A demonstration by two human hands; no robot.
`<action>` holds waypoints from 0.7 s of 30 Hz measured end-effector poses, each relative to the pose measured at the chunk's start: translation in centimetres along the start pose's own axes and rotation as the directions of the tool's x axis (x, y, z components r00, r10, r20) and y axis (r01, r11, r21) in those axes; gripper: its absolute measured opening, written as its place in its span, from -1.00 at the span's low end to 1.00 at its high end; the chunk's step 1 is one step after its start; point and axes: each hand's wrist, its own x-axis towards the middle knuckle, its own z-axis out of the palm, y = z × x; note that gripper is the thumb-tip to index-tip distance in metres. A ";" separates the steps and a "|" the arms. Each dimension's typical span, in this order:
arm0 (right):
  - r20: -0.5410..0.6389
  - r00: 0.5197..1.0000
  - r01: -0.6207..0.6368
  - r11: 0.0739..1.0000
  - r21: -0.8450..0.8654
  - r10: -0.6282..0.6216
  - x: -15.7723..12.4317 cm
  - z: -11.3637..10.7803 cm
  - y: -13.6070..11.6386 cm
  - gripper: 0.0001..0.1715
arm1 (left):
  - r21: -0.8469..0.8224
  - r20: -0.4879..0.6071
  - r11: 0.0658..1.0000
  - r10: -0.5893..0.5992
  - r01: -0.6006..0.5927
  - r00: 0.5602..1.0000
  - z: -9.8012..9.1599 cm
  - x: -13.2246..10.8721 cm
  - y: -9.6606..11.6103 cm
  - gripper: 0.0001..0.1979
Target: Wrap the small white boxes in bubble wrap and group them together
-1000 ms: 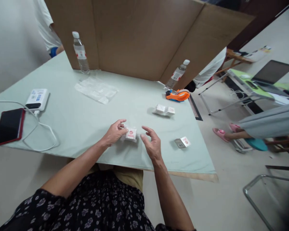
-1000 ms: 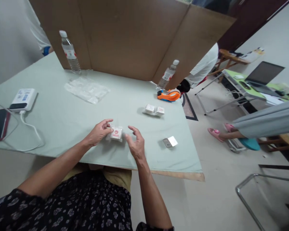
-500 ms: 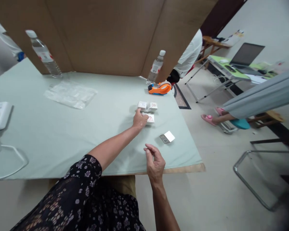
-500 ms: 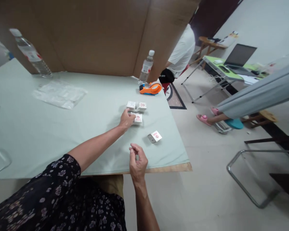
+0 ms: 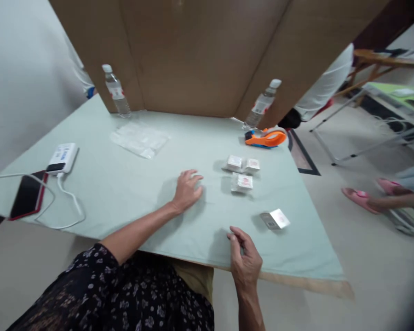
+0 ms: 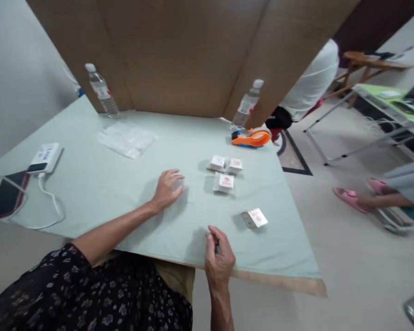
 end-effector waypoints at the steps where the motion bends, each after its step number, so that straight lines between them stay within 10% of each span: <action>1: 0.006 1.000 -0.005 1.000 -0.009 0.005 0.1 0.0 0.1 -0.71 | 0.123 -0.024 0.992 -0.017 0.020 1.000 -1.9 -0.1 -1.9 -0.61; 6: 0.028 0.999 -0.030 0.998 -0.050 0.032 0.3 0.0 0.9 -0.63 | 0.492 -0.114 0.849 -0.156 0.192 0.981 -9.1 3.1 -10.5 -0.37; 12: 0.015 1.000 -0.012 0.991 -0.131 0.014 0.9 -0.2 1.3 -0.52 | 0.409 -0.047 0.894 -0.177 0.181 0.983 -10.0 6.2 -14.0 -0.72; 21: -0.009 0.995 0.100 0.979 -0.180 -0.103 1.0 0.0 -0.8 -0.62 | 0.203 0.136 0.978 0.014 -0.041 0.991 -11.7 -3.4 -12.6 -0.79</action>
